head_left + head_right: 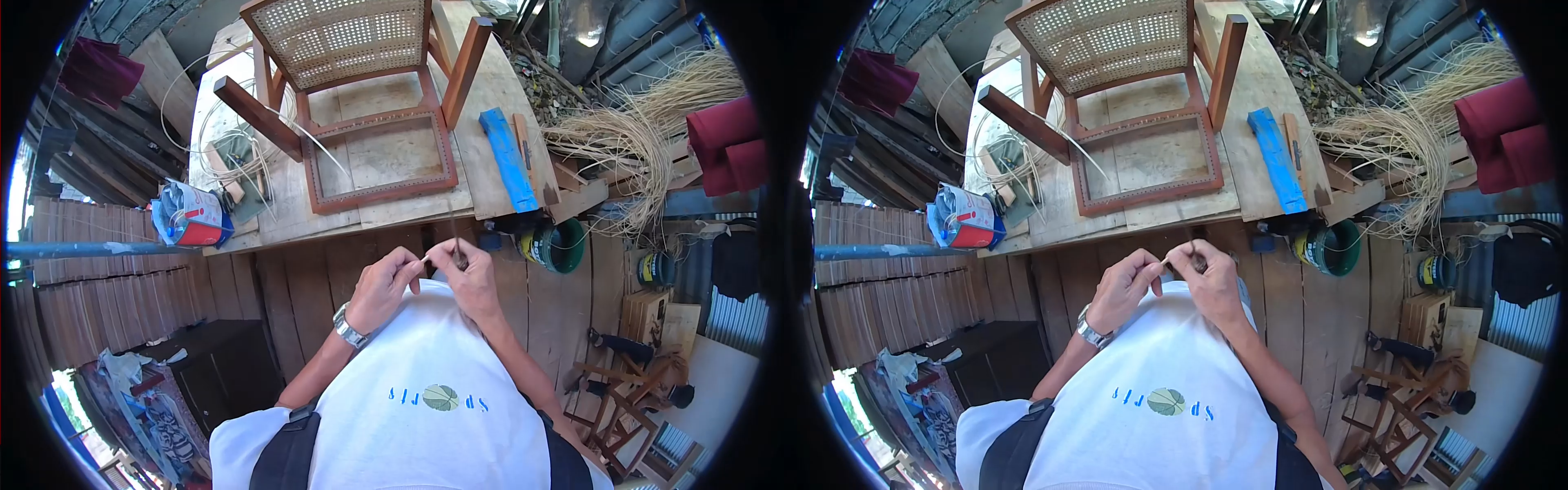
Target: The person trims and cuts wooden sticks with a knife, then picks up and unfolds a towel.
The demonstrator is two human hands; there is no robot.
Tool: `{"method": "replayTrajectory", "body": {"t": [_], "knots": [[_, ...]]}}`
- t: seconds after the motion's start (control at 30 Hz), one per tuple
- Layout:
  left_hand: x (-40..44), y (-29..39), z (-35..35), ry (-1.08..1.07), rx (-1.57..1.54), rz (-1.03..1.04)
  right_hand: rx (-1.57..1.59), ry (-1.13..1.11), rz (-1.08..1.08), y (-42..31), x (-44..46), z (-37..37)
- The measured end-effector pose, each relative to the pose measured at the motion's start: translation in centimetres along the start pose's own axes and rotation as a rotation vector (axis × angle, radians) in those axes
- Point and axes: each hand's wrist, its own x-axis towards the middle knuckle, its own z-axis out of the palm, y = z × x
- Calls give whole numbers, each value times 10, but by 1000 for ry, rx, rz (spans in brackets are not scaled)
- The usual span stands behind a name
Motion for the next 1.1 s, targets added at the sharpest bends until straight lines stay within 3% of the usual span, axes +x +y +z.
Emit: {"method": "replayTrajectory", "body": {"t": [0.07, 0.13, 0.2, 0.27, 0.4, 0.5, 0.6, 0.67, 0.73, 0.77, 0.87, 1.0, 1.1], "knots": [[-6, 3, 5, 119, 185, 97, 48, 34, 94, 3, 4, -6], [-7, 3, 5, 139, 232, 115, 59, 24, 79, 2, 3, -5], [-5, 3, 5, 168, 275, 137, 193, -82, 225, -11, 4, -9], [-4, 0, 4, 150, 339, 274, 349, -101, 238, -3, 8, -11], [5, 3, 1, 77, 186, 215, 627, -143, 248, 8, 14, -18], [12, 5, 3, 0, 112, 161, 514, -41, 194, 17, 21, -22], [3, 4, 7, 195, 438, 130, 465, 33, 169, 14, 19, -26], [3, 4, 12, 244, 404, 88, 507, -2, 185, 14, 22, -27], [7, -4, 13, 128, 278, 273, 680, -18, 233, 18, 26, -36], [7, -1, 11, 61, 296, 262, 718, -7, 275, 16, 25, -38], [12, 2, 1, 59, 307, 244, 483, 13, 137, 5, 27, -44], [-4, -15, -31, 276, 613, 329, 601, 233, 60, 16, 58, -81], [-20, -11, -28, 352, 679, 227, 580, 157, 124, 20, 64, -89]]}}
